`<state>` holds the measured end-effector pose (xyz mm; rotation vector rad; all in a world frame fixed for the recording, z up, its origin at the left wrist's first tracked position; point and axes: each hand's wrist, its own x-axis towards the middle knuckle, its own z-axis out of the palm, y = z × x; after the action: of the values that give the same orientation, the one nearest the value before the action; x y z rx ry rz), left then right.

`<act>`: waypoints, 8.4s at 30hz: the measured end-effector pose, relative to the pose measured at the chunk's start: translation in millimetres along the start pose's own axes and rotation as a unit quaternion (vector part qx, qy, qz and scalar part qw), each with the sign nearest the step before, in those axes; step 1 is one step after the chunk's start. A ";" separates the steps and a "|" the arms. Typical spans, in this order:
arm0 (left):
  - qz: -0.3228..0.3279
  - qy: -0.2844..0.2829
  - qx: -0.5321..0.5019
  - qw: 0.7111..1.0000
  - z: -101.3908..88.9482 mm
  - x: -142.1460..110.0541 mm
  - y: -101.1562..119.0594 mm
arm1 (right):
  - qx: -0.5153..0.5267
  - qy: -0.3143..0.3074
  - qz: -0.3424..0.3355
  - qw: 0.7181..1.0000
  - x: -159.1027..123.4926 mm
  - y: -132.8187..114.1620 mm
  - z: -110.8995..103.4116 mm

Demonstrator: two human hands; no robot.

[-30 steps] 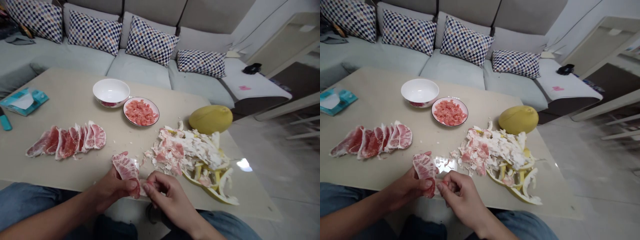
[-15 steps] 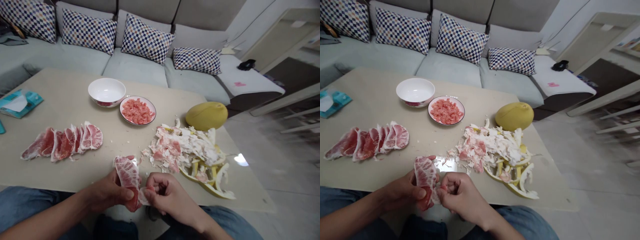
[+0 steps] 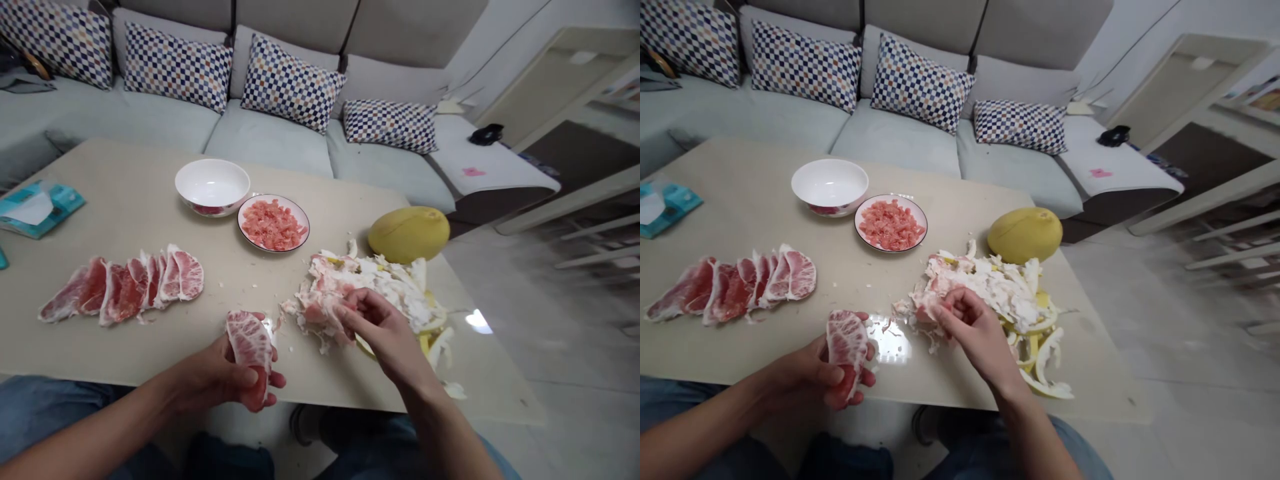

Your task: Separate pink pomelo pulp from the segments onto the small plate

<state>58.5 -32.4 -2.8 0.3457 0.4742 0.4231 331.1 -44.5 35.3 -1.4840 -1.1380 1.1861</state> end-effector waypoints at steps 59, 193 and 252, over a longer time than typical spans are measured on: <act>0.147 0.176 0.036 0.973 22.0 0.9 -7.9 | -0.196 -0.062 -0.292 0.934 -41.7 9.5 83.9; 0.196 0.203 0.039 0.958 29.3 -12.4 10.4 | -0.171 -0.064 -0.200 0.963 -28.1 0.8 103.2; 0.117 0.307 0.850 0.411 -17.5 -0.2 43.8 | 0.111 -0.161 0.082 0.977 -12.6 -3.0 83.9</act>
<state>36.0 8.9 0.8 2.3856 1.5515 0.1420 246.6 -48.3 28.4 -1.2620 -1.0655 1.6584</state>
